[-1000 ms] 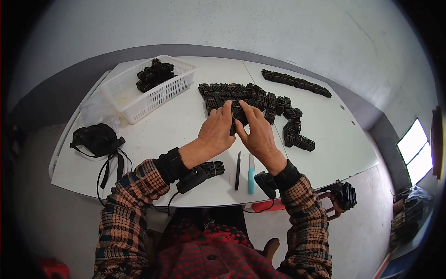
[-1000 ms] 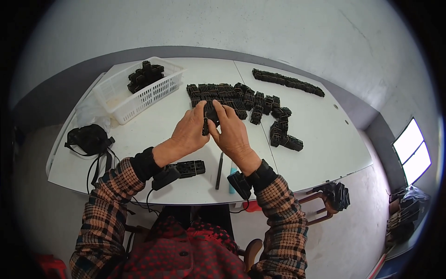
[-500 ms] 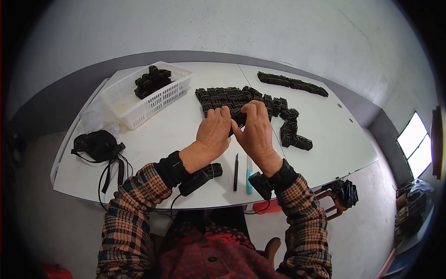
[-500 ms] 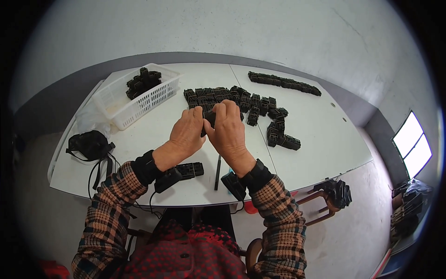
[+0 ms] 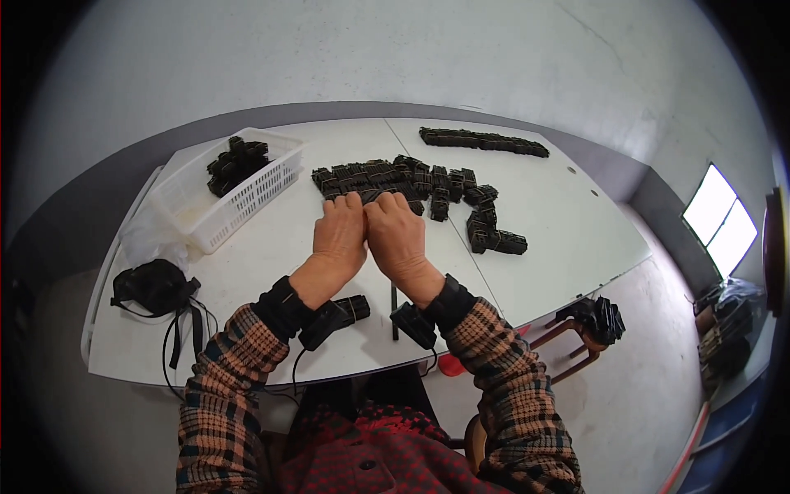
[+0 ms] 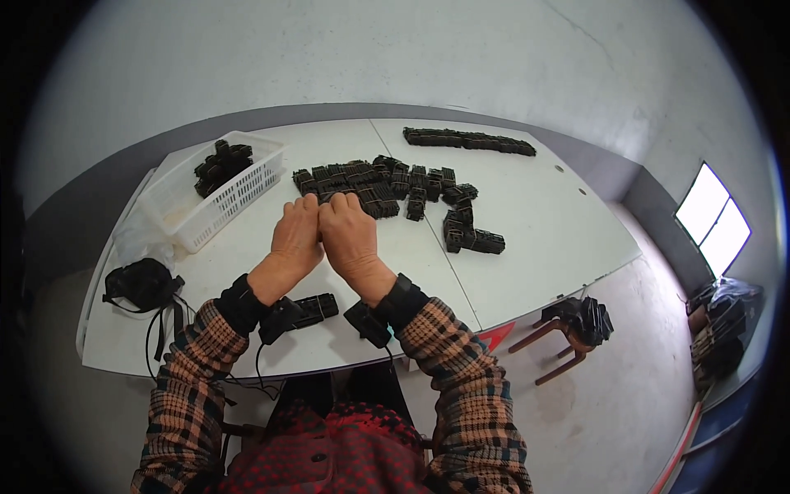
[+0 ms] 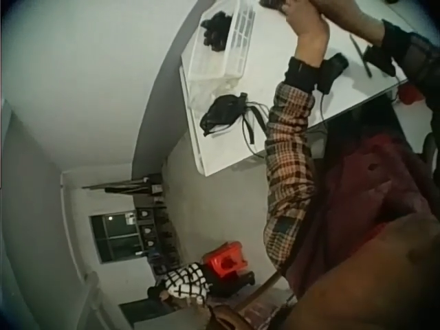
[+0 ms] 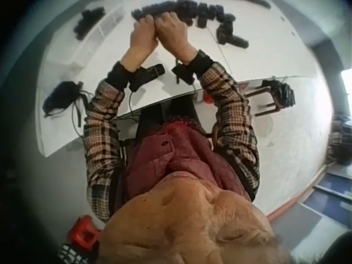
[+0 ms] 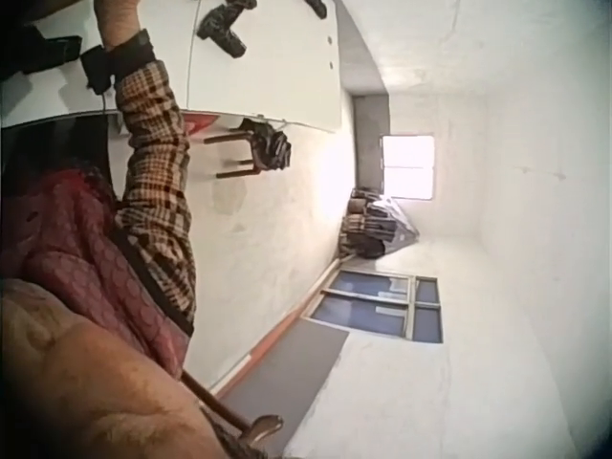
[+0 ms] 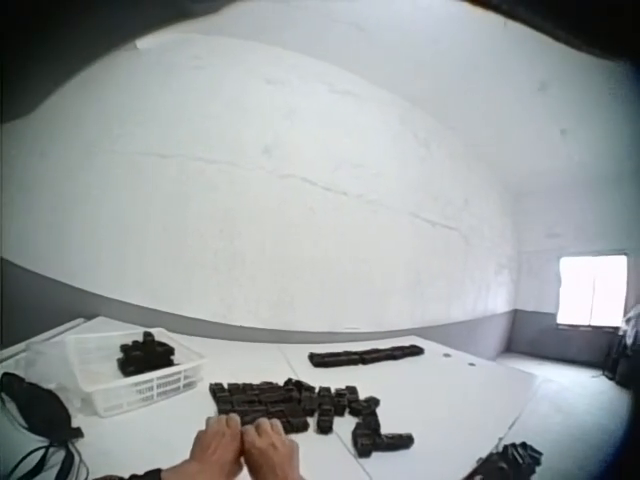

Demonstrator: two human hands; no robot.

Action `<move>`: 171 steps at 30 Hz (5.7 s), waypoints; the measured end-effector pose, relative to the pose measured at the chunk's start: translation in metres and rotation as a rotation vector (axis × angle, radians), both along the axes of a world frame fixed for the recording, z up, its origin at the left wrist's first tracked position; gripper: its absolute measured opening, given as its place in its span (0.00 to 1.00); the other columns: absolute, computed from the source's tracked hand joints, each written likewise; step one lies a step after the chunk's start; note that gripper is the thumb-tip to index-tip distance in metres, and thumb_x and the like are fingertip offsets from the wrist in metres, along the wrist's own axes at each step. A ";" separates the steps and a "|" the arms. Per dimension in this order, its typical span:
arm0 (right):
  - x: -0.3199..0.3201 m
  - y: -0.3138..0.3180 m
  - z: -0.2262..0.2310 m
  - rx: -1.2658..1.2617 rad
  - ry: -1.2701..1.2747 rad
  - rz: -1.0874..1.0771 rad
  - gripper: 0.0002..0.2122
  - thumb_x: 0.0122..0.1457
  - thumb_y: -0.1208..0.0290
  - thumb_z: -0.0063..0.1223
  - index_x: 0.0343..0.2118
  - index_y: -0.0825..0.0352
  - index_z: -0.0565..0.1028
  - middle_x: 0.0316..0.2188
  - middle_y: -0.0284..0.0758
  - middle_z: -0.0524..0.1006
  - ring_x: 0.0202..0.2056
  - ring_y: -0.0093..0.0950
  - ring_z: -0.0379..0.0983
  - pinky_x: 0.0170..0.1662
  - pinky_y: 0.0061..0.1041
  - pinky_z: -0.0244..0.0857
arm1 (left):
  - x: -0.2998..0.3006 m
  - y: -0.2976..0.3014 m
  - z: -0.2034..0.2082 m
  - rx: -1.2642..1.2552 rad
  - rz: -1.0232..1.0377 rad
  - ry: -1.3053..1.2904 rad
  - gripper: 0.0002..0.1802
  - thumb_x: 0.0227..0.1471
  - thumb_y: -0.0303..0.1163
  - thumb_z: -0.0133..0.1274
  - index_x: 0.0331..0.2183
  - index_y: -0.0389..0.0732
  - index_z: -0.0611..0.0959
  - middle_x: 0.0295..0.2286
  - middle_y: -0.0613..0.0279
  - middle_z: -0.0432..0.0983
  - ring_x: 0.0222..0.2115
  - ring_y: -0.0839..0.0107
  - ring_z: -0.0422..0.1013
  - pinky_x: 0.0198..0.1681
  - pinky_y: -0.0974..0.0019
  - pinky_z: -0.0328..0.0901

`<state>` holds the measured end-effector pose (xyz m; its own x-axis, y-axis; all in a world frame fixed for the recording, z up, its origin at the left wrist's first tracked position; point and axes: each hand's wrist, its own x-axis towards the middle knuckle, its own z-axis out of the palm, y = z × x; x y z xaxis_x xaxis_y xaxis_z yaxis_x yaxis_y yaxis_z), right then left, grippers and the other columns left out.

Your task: The person picks up a bundle of plastic parts, removes the rubber band, and separates the individual parts. Using a craft knife, the person trims excess material from the edges of each plastic part.

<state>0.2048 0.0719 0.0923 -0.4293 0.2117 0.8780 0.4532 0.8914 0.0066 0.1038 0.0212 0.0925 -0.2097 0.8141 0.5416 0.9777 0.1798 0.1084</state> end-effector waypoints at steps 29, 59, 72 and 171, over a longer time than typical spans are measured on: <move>0.012 0.019 -0.008 -0.525 0.299 0.371 0.05 0.52 0.79 0.56 0.24 0.69 0.71 0.21 0.34 0.69 0.21 0.27 0.67 0.26 0.22 0.63 | -0.003 -0.002 -0.011 0.164 -0.108 0.009 0.24 0.30 0.26 0.62 0.32 0.35 0.69 0.29 0.53 0.70 0.34 0.57 0.68 0.34 0.61 0.69; 0.047 0.042 -0.012 -1.423 0.369 0.772 0.20 0.59 0.64 0.52 0.50 0.70 0.66 0.36 0.32 0.74 0.34 0.20 0.72 0.37 0.20 0.69 | -0.026 0.006 -0.009 -0.450 -0.819 -1.727 0.27 0.52 0.42 0.54 0.45 0.32 0.69 0.35 0.56 0.72 0.32 0.73 0.73 0.35 0.65 0.74; 0.146 0.217 -0.065 -1.008 0.274 -0.129 0.22 0.50 0.64 0.59 0.44 0.75 0.69 0.29 0.34 0.75 0.30 0.21 0.72 0.32 0.21 0.70 | -0.092 -0.073 0.005 -0.588 -0.810 -1.387 0.27 0.52 0.34 0.53 0.50 0.30 0.66 0.38 0.53 0.73 0.40 0.64 0.73 0.43 0.62 0.70; -0.126 -0.188 -0.127 -0.927 -0.894 1.302 0.13 0.51 0.75 0.50 0.41 0.70 0.71 0.31 0.47 0.75 0.33 0.47 0.71 0.37 0.40 0.65 | -0.067 -0.302 -0.007 0.737 -0.310 -1.161 0.12 0.48 0.26 0.59 0.24 0.36 0.70 0.23 0.69 0.61 0.22 0.83 0.61 0.35 0.66 0.75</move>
